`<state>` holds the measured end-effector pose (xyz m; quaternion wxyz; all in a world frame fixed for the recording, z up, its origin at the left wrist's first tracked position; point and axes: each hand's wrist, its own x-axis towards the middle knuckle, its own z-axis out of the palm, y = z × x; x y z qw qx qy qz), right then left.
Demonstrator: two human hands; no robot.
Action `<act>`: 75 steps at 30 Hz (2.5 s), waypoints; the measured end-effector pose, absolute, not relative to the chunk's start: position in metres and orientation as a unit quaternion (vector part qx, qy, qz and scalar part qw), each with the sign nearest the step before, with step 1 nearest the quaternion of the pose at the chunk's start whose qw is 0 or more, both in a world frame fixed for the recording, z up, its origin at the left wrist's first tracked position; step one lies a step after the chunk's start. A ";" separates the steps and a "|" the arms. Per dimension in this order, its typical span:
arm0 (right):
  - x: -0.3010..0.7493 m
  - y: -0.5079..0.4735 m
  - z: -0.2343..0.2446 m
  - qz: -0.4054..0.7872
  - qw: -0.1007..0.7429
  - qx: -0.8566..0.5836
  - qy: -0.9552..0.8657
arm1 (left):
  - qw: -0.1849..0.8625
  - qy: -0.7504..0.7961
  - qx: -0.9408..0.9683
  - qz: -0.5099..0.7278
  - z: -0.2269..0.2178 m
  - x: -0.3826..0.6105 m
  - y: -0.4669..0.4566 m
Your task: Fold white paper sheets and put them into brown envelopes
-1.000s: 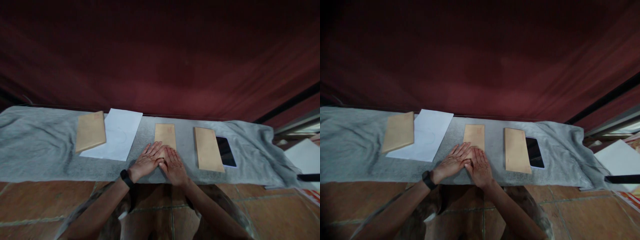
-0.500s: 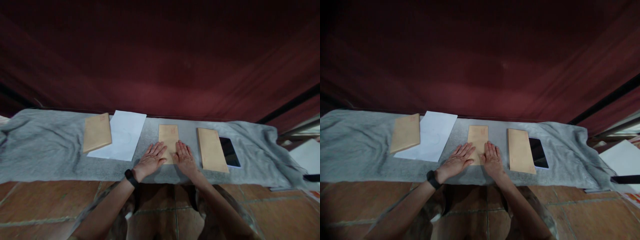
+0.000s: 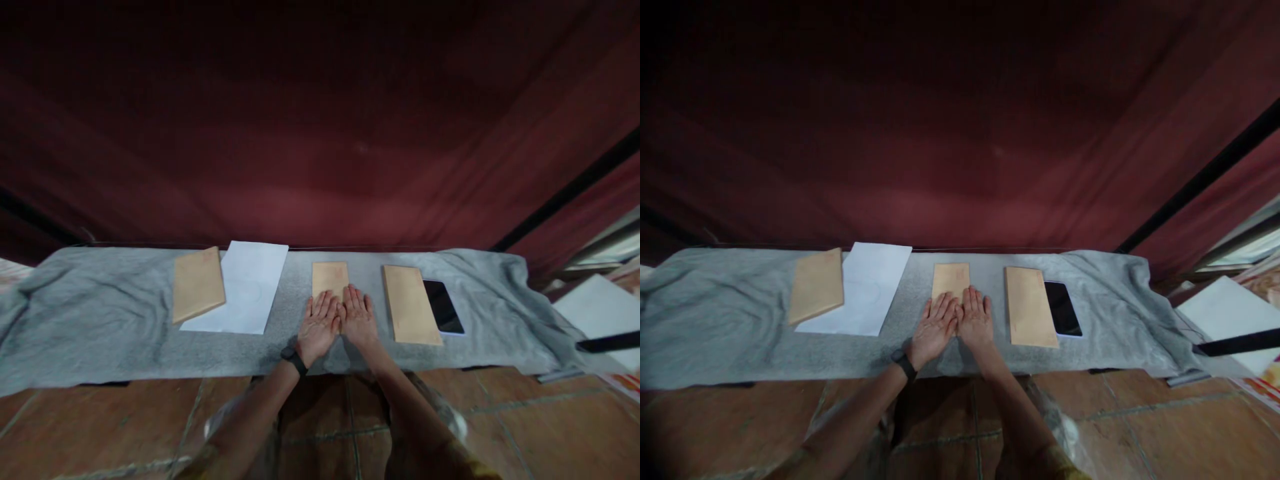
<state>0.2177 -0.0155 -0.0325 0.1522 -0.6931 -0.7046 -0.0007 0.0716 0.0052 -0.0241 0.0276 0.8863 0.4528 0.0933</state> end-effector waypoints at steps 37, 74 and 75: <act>0.213 -0.007 -0.021 -0.002 0.170 -0.695 -0.699 | 0.008 0.436 0.896 0.083 -0.013 0.055 -0.014; 0.207 -0.078 -0.039 -0.037 0.208 -0.632 -0.746 | 0.041 0.473 0.876 0.088 -0.024 0.078 0.015; 0.207 -0.078 -0.038 -0.033 0.213 -0.632 -0.745 | 0.055 0.464 0.881 0.075 -0.022 0.085 0.024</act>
